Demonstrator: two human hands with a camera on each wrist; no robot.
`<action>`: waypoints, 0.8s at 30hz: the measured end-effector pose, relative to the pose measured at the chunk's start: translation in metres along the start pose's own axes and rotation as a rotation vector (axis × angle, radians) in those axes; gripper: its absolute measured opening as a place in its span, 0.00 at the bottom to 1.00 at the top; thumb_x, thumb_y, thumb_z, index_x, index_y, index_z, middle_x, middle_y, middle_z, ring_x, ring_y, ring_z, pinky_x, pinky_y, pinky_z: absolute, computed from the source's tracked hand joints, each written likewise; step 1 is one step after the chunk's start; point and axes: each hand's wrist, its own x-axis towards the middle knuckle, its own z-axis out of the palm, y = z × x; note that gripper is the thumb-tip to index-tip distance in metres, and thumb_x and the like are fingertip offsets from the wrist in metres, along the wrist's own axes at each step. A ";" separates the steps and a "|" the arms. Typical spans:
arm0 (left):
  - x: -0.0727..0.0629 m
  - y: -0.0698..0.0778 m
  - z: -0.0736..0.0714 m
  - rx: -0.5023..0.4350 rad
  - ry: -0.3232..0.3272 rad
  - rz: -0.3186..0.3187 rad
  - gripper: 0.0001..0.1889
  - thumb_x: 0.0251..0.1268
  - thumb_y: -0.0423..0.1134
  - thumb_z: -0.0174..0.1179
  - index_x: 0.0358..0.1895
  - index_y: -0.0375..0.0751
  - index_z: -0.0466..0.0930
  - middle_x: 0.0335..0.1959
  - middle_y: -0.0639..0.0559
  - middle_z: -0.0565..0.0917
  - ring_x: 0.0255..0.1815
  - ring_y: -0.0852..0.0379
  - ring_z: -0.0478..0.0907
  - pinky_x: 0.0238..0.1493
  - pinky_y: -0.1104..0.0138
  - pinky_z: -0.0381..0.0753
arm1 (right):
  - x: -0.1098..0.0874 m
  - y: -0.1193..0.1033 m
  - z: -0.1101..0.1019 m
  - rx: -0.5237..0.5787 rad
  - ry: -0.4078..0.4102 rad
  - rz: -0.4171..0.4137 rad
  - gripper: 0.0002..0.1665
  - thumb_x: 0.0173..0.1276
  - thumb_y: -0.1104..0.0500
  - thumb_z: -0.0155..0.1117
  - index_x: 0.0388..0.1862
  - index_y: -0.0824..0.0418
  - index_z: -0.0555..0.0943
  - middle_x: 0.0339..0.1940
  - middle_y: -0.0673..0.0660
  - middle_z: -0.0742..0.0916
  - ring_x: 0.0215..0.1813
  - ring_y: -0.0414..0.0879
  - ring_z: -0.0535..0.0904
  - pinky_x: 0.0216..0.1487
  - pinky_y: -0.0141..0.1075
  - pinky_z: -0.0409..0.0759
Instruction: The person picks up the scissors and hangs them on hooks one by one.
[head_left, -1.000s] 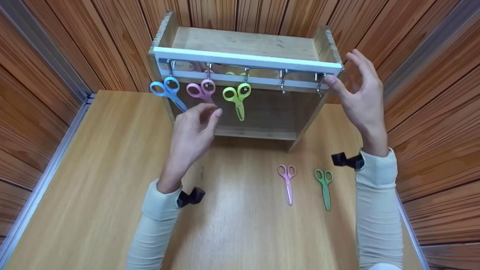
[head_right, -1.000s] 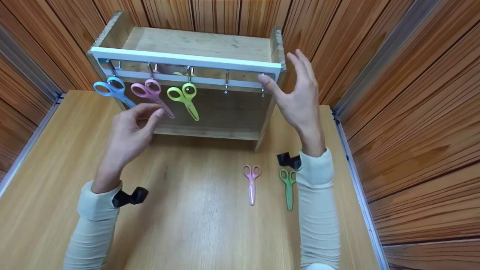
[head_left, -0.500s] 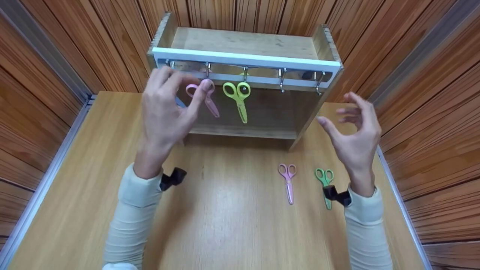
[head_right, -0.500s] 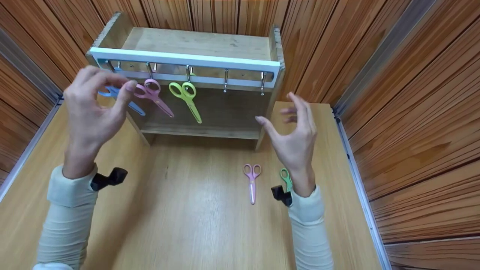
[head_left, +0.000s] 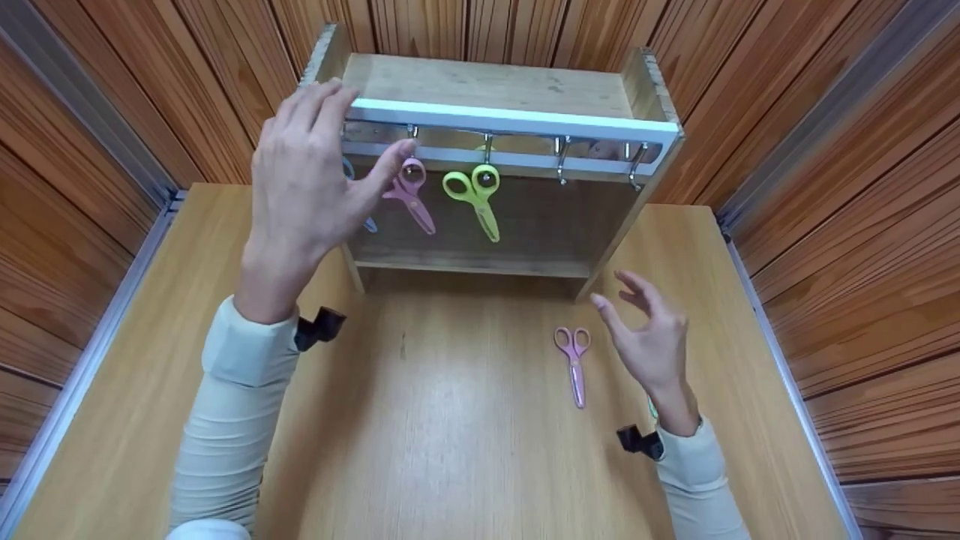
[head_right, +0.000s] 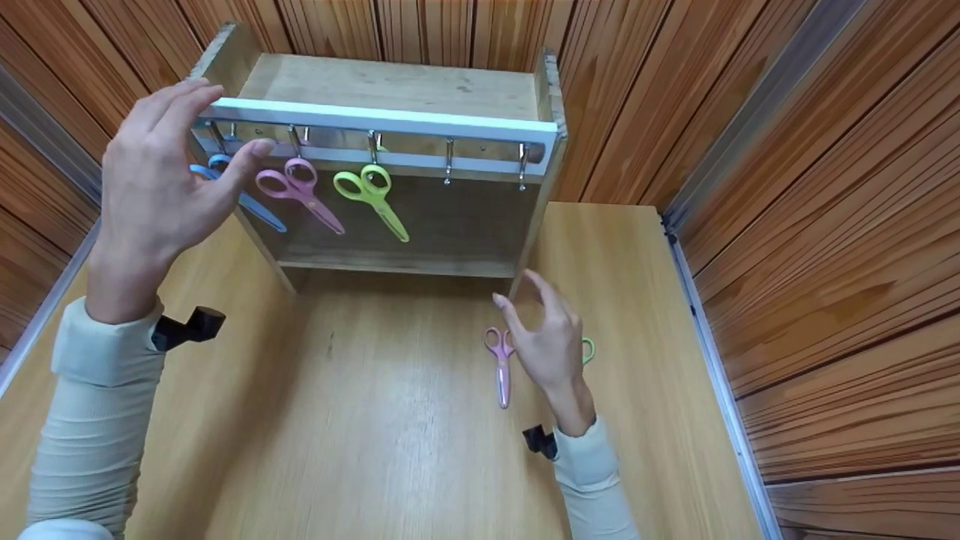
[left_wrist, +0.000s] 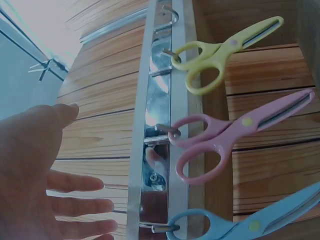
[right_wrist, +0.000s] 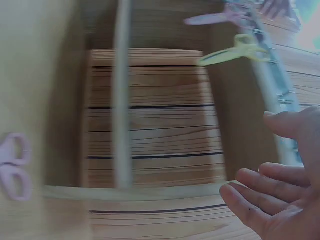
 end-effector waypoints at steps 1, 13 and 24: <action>0.002 -0.001 0.000 0.008 -0.012 -0.015 0.43 0.71 0.70 0.58 0.72 0.34 0.75 0.73 0.35 0.77 0.78 0.37 0.70 0.79 0.44 0.69 | -0.004 0.004 0.004 -0.020 -0.019 0.012 0.30 0.63 0.64 0.80 0.62 0.72 0.82 0.60 0.69 0.88 0.56 0.63 0.90 0.61 0.46 0.87; 0.032 -0.023 0.004 0.066 -0.095 -0.068 0.46 0.71 0.72 0.54 0.76 0.37 0.70 0.75 0.37 0.75 0.79 0.39 0.69 0.82 0.46 0.67 | -0.045 0.034 0.037 -0.202 -0.379 0.140 0.49 0.67 0.45 0.77 0.75 0.72 0.70 0.68 0.73 0.82 0.54 0.64 0.87 0.57 0.54 0.89; 0.053 -0.032 0.012 0.139 -0.235 -0.141 0.51 0.71 0.78 0.44 0.82 0.39 0.61 0.83 0.38 0.64 0.84 0.37 0.61 0.83 0.42 0.62 | -0.062 0.050 0.047 -0.251 -0.538 0.177 0.59 0.68 0.43 0.76 0.77 0.82 0.59 0.77 0.83 0.67 0.79 0.76 0.67 0.75 0.62 0.71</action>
